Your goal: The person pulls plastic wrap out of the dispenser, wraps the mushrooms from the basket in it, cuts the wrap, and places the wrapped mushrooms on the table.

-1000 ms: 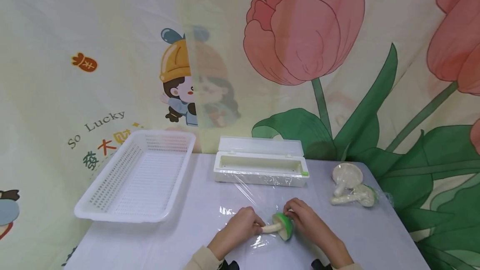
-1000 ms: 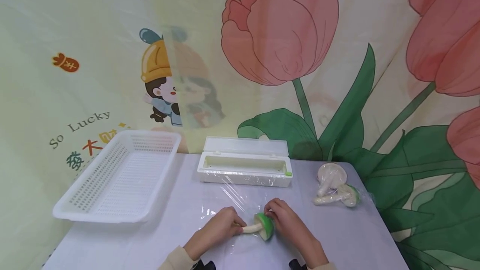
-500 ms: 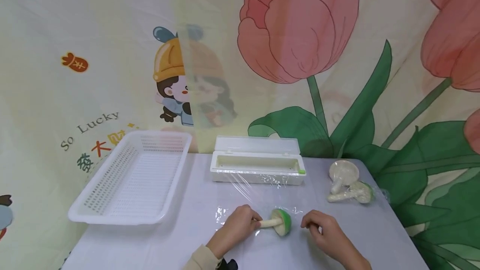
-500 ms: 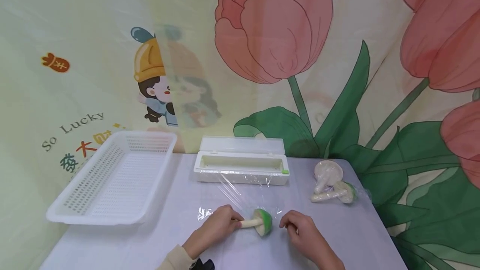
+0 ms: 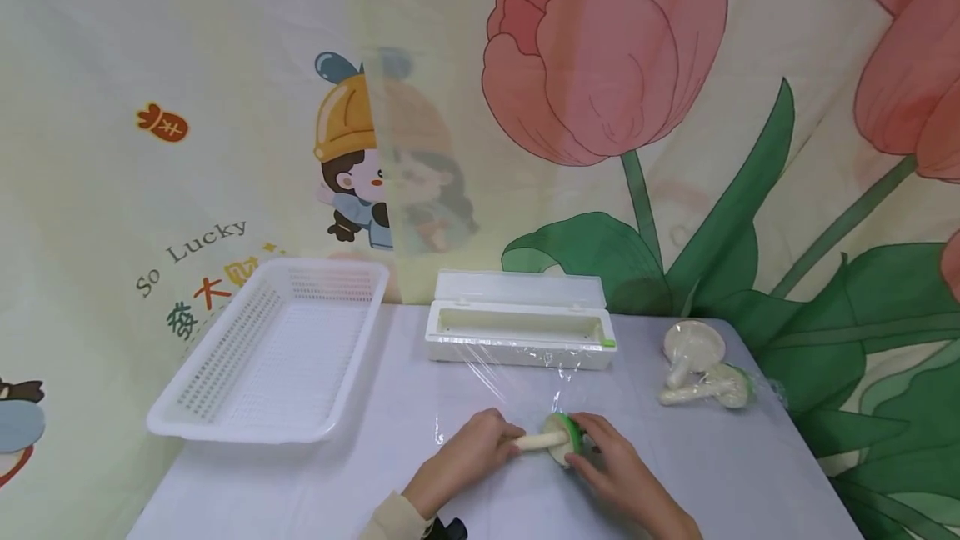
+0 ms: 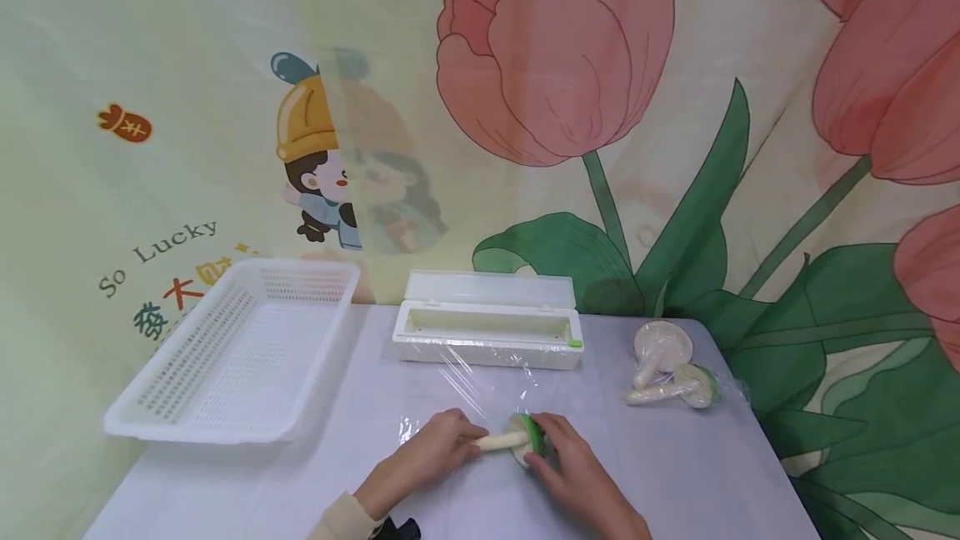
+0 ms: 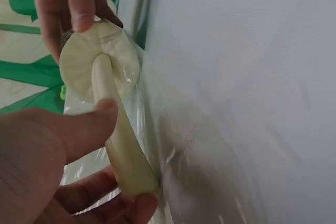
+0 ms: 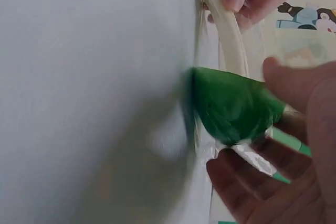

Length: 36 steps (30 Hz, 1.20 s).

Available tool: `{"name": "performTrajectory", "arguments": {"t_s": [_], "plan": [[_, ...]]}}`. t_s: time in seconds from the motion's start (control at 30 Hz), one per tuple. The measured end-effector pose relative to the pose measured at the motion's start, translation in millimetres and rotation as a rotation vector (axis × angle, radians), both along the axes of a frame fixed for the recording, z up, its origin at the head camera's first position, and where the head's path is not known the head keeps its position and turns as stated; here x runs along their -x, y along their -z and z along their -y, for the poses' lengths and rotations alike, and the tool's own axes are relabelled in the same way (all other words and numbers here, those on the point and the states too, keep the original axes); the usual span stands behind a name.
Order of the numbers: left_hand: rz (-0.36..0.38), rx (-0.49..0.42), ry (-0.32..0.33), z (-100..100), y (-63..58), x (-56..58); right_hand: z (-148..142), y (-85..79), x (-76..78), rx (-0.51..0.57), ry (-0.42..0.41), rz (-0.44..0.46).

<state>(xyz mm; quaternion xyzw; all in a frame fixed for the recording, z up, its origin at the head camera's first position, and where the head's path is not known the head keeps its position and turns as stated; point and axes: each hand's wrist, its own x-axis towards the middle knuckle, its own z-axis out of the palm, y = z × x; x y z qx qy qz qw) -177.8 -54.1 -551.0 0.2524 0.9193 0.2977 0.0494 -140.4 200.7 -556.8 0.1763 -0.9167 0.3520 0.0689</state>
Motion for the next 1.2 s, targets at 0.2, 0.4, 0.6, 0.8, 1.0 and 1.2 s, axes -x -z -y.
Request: {"name": "performTrajectory", "arguments": {"t_s": [0.2, 0.4, 0.6, 0.8, 1.0, 1.2], "plan": [[-0.123, 0.031, -0.058, 25, -3.0, -21.3, 5, -0.2, 6.7, -0.007, 0.034, 0.013], [-0.249, 0.076, 0.014, 37, 4.6, -43.6, 6, -2.6, 10.2, -0.016, 0.041, 0.011], [-0.337, 0.14, 0.06, 35, 8.0, -45.4, 6, -3.4, 11.4, -0.036, 0.059, 0.008], [-0.302, 0.139, -0.03, 34, -14.5, -28.5, 7, -5.1, 12.5, -0.065, 0.05, 0.014], [-0.382, 0.154, -0.145, 25, -23.5, -3.2, 7, -4.8, 14.3, -0.069, -0.018, 0.0], [-0.35, 0.093, -0.175, 11, -16.3, 12.3, 10, -5.3, 14.8, -0.054, -0.017, 0.015]]}}
